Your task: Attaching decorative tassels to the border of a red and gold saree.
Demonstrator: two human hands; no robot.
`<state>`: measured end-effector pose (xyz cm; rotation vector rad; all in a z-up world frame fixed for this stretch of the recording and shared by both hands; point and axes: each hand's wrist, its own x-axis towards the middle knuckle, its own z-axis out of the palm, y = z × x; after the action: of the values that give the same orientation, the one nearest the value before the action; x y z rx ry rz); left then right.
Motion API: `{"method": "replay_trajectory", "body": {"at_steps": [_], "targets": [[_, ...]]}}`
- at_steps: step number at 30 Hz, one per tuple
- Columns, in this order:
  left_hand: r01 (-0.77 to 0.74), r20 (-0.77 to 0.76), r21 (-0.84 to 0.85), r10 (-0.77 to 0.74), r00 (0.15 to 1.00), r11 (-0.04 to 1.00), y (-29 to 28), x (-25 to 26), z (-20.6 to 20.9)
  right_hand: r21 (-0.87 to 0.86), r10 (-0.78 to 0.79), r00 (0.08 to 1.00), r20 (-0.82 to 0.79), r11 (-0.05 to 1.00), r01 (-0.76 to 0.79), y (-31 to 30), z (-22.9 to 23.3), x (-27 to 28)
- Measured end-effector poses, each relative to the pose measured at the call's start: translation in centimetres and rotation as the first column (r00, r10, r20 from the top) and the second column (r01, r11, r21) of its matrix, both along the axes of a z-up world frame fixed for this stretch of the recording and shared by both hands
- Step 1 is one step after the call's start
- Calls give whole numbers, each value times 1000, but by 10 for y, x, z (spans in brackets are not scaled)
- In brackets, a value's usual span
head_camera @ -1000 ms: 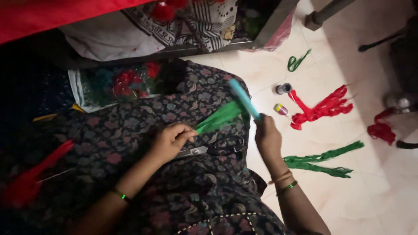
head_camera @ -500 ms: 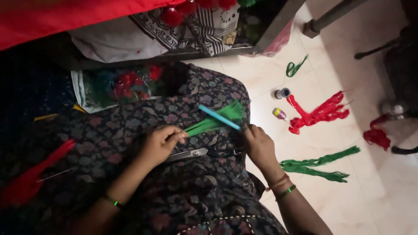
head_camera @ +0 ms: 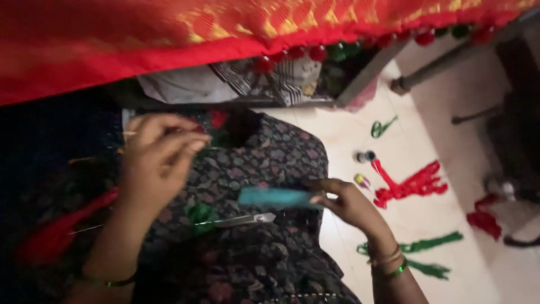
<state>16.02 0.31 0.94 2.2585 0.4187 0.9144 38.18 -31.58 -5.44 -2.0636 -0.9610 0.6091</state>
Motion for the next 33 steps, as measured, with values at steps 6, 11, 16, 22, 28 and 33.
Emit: {"method": "replay_trajectory", "body": {"at_steps": [6,11,16,22,28,33], "targets": [[294,27,191,-305,952,936,-45,21,12,174,232,954,191,948,-266,84,96,-56],[442,76,-116,-436,897,889,-52,40,3,393,247,890,385,828,-399,112,116,-46],[544,43,-312,-560,827,779,-66,53,-29,753,71,997,0,657,-47,91,143,-17],[364,16,-51,-364,931,930,-24,73,-77,943,-147,978,-149,276,185,20,168,44],[441,366,-464,-288,885,768,-6,131,6,804,-446,882,151,575,153,40,157,17],[591,569,-709,-182,802,385,-25,169,-14,662,-450,853,266,729,178,50,132,2]]}}
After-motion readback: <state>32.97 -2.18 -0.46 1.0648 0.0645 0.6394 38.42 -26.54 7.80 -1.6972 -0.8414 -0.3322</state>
